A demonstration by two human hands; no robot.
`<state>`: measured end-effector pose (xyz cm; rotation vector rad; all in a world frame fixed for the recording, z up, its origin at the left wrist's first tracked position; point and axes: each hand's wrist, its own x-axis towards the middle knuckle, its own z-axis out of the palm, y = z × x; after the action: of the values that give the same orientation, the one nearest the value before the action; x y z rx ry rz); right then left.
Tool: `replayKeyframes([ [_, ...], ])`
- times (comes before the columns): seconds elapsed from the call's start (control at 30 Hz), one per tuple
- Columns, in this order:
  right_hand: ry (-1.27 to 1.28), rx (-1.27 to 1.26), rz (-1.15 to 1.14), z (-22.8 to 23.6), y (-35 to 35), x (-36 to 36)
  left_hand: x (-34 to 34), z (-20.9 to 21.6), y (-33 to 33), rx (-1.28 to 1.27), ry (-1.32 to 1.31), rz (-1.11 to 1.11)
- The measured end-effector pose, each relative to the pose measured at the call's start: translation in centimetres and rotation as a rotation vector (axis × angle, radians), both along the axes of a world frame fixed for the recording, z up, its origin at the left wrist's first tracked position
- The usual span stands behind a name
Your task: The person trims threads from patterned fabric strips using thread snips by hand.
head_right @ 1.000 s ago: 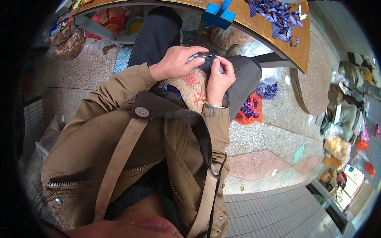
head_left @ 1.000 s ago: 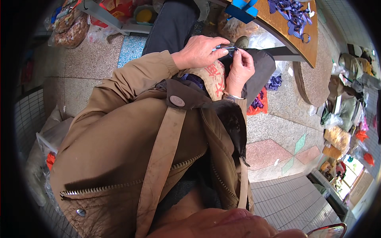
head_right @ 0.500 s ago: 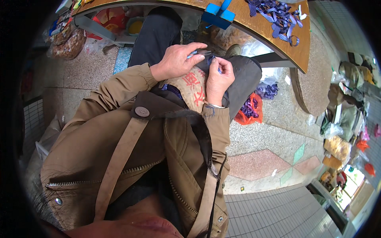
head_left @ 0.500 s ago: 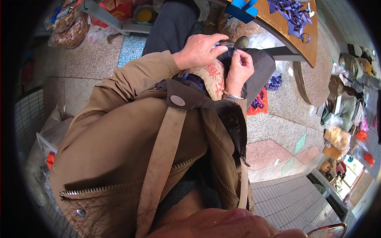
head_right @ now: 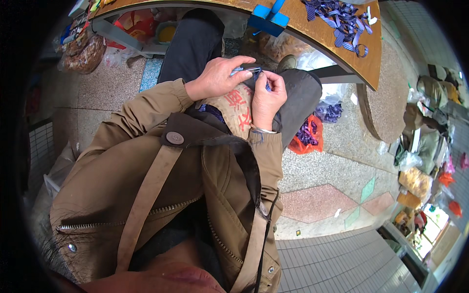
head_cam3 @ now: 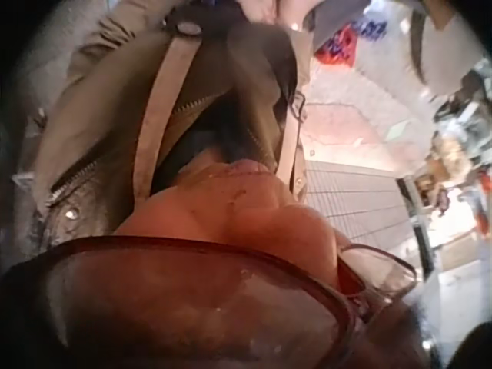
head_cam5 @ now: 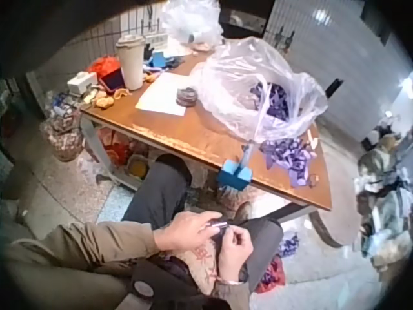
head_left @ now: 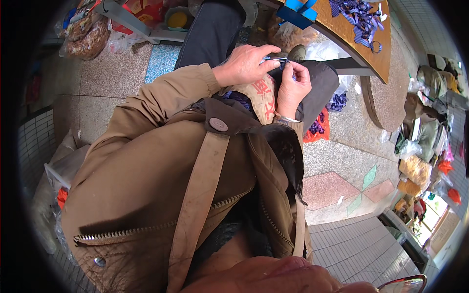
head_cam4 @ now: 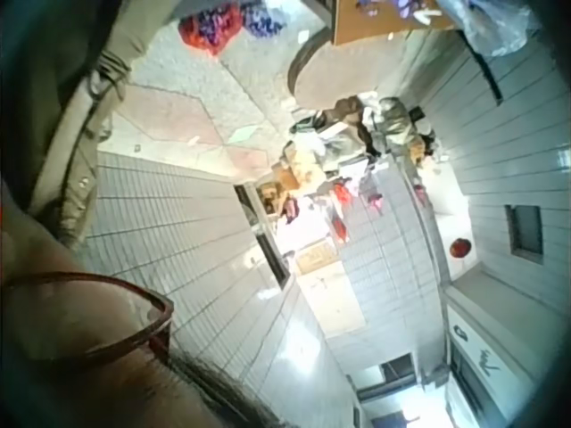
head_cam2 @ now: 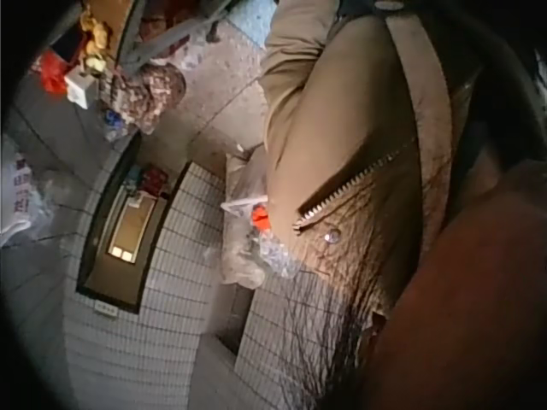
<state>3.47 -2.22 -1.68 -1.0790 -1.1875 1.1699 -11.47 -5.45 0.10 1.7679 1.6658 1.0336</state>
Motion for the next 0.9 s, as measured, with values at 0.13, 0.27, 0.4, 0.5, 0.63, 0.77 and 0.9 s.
replayKeyframes([
  [0.13, -0.086, 0.057, 0.006, -0.57, 0.20, 0.15, -0.09, -0.39, 0.19, 0.018, -0.037, 0.000],
  [0.27, -0.147, 0.106, 0.010, -0.90, 0.25, 0.22, -0.14, -0.61, 0.34, 0.046, -0.055, -0.020],
  [0.4, -0.196, 0.138, 0.012, -0.62, 0.25, 0.19, -0.34, -0.72, 0.48, 0.032, -0.107, -0.050],
  [0.5, -0.189, 0.142, 0.015, -0.53, 0.24, 0.18, -0.51, -0.30, 0.45, -0.004, -0.110, -0.068],
  [0.63, -0.197, 0.164, 0.012, -0.68, 0.35, 0.26, -0.67, -0.48, 0.66, -0.032, -0.133, -0.109],
  [0.77, -0.202, 0.183, 0.017, -0.53, 0.32, 0.19, -0.95, -0.98, 0.86, -0.039, -0.239, -0.145],
  [0.9, -0.211, 0.193, 0.019, -0.26, 0.24, 0.20, -0.96, -0.94, 0.92, -0.043, -0.244, -0.160],
])
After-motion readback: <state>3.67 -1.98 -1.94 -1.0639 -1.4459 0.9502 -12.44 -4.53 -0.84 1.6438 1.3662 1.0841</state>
